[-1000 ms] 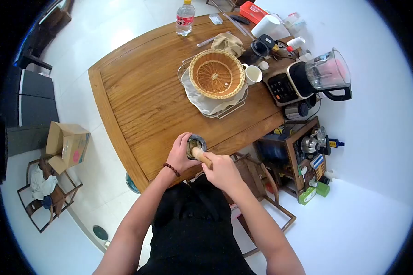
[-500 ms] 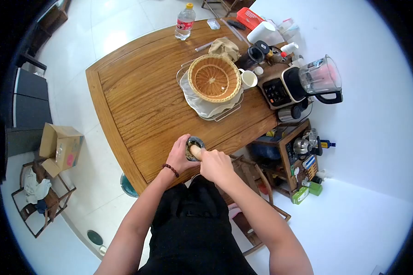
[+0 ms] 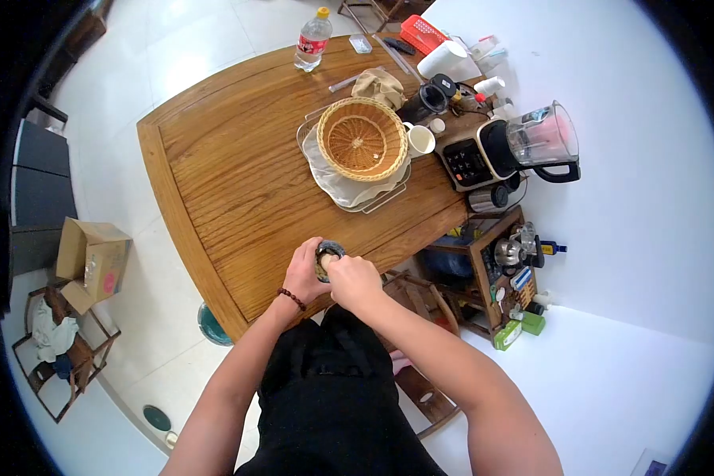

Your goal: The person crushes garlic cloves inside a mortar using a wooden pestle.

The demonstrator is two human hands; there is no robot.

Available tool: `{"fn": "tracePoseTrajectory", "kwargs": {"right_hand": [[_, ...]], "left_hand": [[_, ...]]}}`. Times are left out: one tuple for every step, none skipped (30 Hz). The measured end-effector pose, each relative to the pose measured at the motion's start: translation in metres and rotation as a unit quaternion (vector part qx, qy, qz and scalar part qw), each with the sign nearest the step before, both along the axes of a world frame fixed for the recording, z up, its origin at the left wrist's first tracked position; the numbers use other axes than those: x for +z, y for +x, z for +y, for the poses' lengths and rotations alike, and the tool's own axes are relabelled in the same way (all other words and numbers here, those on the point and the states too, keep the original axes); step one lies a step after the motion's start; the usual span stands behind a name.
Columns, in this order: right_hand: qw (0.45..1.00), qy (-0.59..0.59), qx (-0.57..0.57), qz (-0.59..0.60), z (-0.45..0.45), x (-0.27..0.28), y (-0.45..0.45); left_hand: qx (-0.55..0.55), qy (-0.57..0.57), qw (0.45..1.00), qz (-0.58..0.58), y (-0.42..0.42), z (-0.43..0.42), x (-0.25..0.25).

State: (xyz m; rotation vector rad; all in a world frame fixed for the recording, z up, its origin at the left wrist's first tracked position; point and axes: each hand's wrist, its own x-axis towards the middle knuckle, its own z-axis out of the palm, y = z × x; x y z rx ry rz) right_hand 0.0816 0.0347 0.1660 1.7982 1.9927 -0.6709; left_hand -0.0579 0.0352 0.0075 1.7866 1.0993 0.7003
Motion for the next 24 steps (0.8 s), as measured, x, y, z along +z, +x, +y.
{"fn": "tracePoseTrajectory", "kwargs": {"right_hand": [[1.0,0.003,0.0,0.003,0.002,0.0,0.0],[1.0,0.001,0.0,0.0,0.005,0.001,0.002],[1.0,-0.009,-0.007,0.006,0.008,0.005,0.003],[1.0,-0.02,-0.016,0.014,0.009,0.008,0.004],[1.0,-0.022,-0.015,0.011,0.006,0.007,0.006],[0.999,-0.017,-0.031,0.018,0.003,0.007,0.008],[0.998,-0.013,-0.048,0.025,0.0,0.006,0.01],[0.999,-0.015,-0.046,0.024,-0.002,0.004,0.01],[0.999,-0.008,-0.043,0.015,0.0,0.005,0.004],[0.999,-0.001,-0.038,0.006,0.003,0.006,0.0],[0.999,-0.004,-0.038,0.008,0.005,0.009,-0.003],[0.999,-0.02,-0.032,0.012,0.009,0.014,-0.004],[0.999,-0.033,-0.023,0.016,0.013,0.017,-0.003],[0.999,-0.03,-0.022,0.015,0.013,0.011,-0.005],[1.0,-0.015,-0.002,0.013,0.008,-0.002,-0.012],[1.0,0.002,0.019,0.01,0.008,-0.002,-0.022],[1.0,-0.023,0.01,0.009,0.015,-0.002,-0.024],[1.0,-0.018,0.008,0.01,0.017,0.001,-0.022],[1.0,-0.018,0.01,0.01,0.024,0.005,-0.019],[1.0,-0.021,0.01,0.011,0.028,0.009,-0.015],[0.999,-0.033,0.017,0.013,0.024,-0.004,-0.003],[0.999,-0.024,0.02,0.011,0.02,0.001,0.005],[1.0,-0.017,-0.011,0.021,0.014,0.004,0.012],[0.998,-0.014,-0.046,0.033,0.004,0.007,0.017]], "left_hand": [[0.003,0.008,1.0,-0.002,0.001,0.0,0.0],[0.004,0.006,1.0,-0.005,0.002,0.0,-0.001],[0.005,0.002,1.0,-0.003,0.002,0.001,0.0],[0.004,-0.003,1.0,0.001,0.001,0.0,0.002],[0.005,-0.005,1.0,-0.002,0.001,0.0,0.003],[0.005,0.0,1.0,-0.004,0.001,0.002,0.004],[0.005,0.003,1.0,-0.006,0.001,0.002,0.004],[0.007,0.001,1.0,-0.007,0.002,0.002,0.004],[0.007,-0.002,1.0,-0.014,0.001,0.002,0.004],[0.009,-0.004,1.0,-0.02,0.001,0.002,0.003],[0.009,-0.008,1.0,-0.018,-0.001,0.0,0.003],[0.01,0.006,1.0,-0.017,-0.001,-0.002,0.003],[0.014,0.023,0.999,-0.018,0.002,0.001,0.003],[0.014,0.026,0.999,-0.019,0.004,0.004,0.0],[0.022,0.042,0.999,-0.017,0.005,0.0,-0.008],[0.029,0.059,0.998,-0.015,0.005,-0.001,-0.013],[0.023,0.059,0.998,-0.013,0.005,-0.004,-0.017],[0.017,0.058,0.998,-0.01,0.004,-0.004,-0.014],[0.012,0.045,0.999,-0.017,0.003,-0.002,-0.009],[0.007,0.03,0.999,-0.023,0.001,-0.001,-0.004],[-0.001,0.004,1.0,-0.02,-0.001,0.0,0.012],[0.001,0.013,1.0,-0.021,0.0,-0.001,0.013],[0.005,0.015,1.0,-0.02,0.001,0.0,0.01],[0.005,0.013,1.0,-0.018,0.001,-0.002,0.007]]}}
